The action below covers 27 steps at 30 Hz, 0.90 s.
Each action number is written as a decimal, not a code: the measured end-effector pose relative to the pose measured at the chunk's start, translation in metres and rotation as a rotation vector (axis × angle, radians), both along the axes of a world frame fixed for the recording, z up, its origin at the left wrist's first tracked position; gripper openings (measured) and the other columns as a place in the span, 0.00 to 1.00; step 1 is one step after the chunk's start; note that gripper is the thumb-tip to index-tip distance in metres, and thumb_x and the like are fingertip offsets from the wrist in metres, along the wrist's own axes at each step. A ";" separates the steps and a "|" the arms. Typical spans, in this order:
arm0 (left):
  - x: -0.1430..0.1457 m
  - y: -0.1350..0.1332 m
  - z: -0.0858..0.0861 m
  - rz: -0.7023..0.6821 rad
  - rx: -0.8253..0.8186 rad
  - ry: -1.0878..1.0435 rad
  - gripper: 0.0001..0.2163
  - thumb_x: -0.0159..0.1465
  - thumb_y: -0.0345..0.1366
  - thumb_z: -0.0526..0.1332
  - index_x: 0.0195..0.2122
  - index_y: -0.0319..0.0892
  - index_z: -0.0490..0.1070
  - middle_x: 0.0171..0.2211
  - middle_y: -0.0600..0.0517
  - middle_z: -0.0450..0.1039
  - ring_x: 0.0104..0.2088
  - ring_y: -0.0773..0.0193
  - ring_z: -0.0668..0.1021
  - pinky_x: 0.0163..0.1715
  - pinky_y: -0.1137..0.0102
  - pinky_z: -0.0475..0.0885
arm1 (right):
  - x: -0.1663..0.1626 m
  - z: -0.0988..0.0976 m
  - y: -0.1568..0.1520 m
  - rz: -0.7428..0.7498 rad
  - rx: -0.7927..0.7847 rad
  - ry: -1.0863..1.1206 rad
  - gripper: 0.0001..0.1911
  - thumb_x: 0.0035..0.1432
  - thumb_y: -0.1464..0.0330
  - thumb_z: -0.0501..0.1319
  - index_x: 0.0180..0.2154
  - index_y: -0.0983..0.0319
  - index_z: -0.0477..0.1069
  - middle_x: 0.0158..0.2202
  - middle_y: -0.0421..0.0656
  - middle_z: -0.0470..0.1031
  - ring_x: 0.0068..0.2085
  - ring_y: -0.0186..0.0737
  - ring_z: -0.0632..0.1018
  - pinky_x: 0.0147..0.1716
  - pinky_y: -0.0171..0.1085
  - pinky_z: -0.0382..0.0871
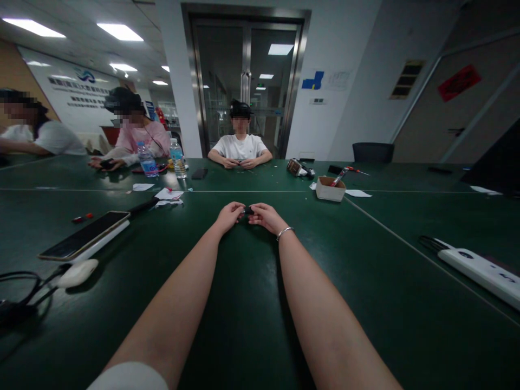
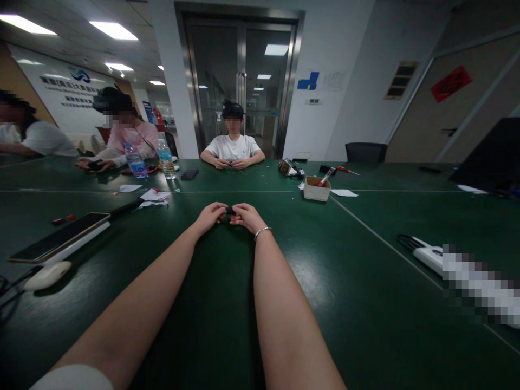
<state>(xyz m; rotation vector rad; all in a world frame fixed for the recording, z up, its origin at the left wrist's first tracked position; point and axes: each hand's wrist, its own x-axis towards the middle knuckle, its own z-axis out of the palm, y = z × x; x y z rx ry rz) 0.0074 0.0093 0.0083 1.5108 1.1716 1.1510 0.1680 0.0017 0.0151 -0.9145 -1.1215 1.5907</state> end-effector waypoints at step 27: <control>-0.003 -0.002 0.002 0.010 -0.078 -0.257 0.13 0.46 0.31 0.69 0.33 0.35 0.71 0.30 0.50 0.73 0.29 0.69 0.75 0.34 0.69 0.73 | 0.001 0.004 -0.003 -0.001 0.063 -0.077 0.13 0.52 0.73 0.59 0.41 0.59 0.62 0.25 0.34 0.68 0.16 0.25 0.68 0.22 0.36 0.76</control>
